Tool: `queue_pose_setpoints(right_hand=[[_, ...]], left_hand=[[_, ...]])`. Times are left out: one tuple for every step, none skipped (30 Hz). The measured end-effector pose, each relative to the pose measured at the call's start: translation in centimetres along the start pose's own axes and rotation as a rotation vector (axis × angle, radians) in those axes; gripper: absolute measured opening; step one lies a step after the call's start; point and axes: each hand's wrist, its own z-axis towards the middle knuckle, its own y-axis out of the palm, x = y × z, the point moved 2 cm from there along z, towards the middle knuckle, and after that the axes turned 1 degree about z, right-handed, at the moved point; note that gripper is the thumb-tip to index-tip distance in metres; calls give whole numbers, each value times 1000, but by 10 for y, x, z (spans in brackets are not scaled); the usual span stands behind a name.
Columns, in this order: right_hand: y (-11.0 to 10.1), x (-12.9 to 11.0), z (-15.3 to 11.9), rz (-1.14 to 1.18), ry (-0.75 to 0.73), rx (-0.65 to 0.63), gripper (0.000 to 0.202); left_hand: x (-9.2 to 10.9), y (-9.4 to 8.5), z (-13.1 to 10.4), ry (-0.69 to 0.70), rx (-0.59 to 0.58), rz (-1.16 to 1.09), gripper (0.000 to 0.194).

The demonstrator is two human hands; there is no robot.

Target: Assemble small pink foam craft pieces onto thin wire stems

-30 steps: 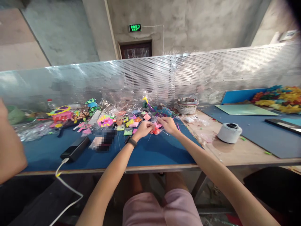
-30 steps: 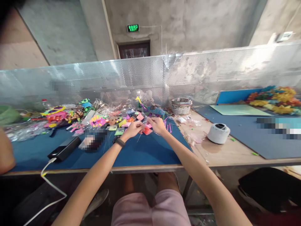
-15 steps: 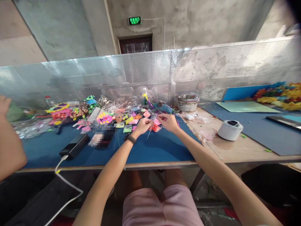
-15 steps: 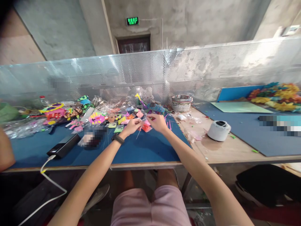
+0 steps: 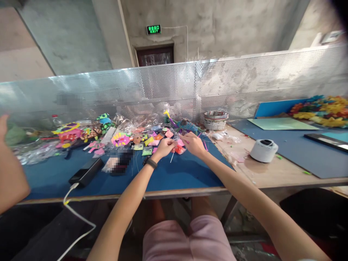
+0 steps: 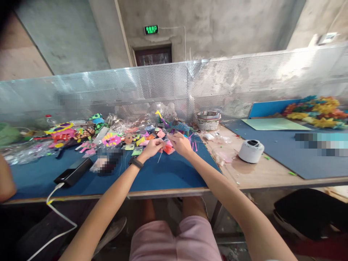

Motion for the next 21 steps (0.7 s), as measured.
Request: queue_pose_setpoints(right_hand=[[0,-1,0,-30,-14,-9,39],[1,-1,0,-59,-27,-15,39],[2,-2,0,-88,-35,-18,38],[3,-2,1,-113,-37,-19,38],[3,-2,1,-134,-34,-15,37],[4,-2,1,-147,-27,-9,37],[5,-2,1,-152,-19,-3,37],[6,-2,1,-149,-10,1,36],[7,-2,2,-139,-1,3,36],[8,-2,2,-123,8,3,35],[9,-2,3,-103,19,0,35],[10,-1,3,-81,29,-5,34],[11,0,4,-61,38,-12,34],[12,1,5,-43,45,-22,33],[13,2,5,-27,51,-33,33],[13,4,6,-10,57,-45,33],[14,6,6,10,63,-57,33],[14,7,7,37,69,-70,32],[14,9,7,73,73,-84,32],[14,11,8,118,78,-97,32],[14,12,8,173,82,-111,32]], left_hand=[[1,0,-1,5,-2,12,41],[2,0,-1,14,-3,26,40],[3,0,-2,25,-2,42,39],[3,0,-2,36,2,58,38],[3,0,-2,46,8,75,37],[3,0,-3,56,14,90,36],[3,0,-3,64,19,104,34],[3,0,-3,70,21,115,33],[2,0,-2,75,21,124,33],[2,0,-2,77,21,130,32],[1,-1,-2,76,23,133,31],[0,-1,-2,71,27,133,31],[0,-1,-2,65,30,130,31],[0,-1,-1,58,32,127,31],[-1,-1,-1,52,33,124,31],[-1,-2,-1,48,33,121,31],[-1,-2,-1,46,33,120,31],[-1,-2,-1,46,33,123,31],[-1,-2,-1,46,36,129,30],[0,-2,-1,45,40,136,29],[0,-2,-1,40,41,142,29]])
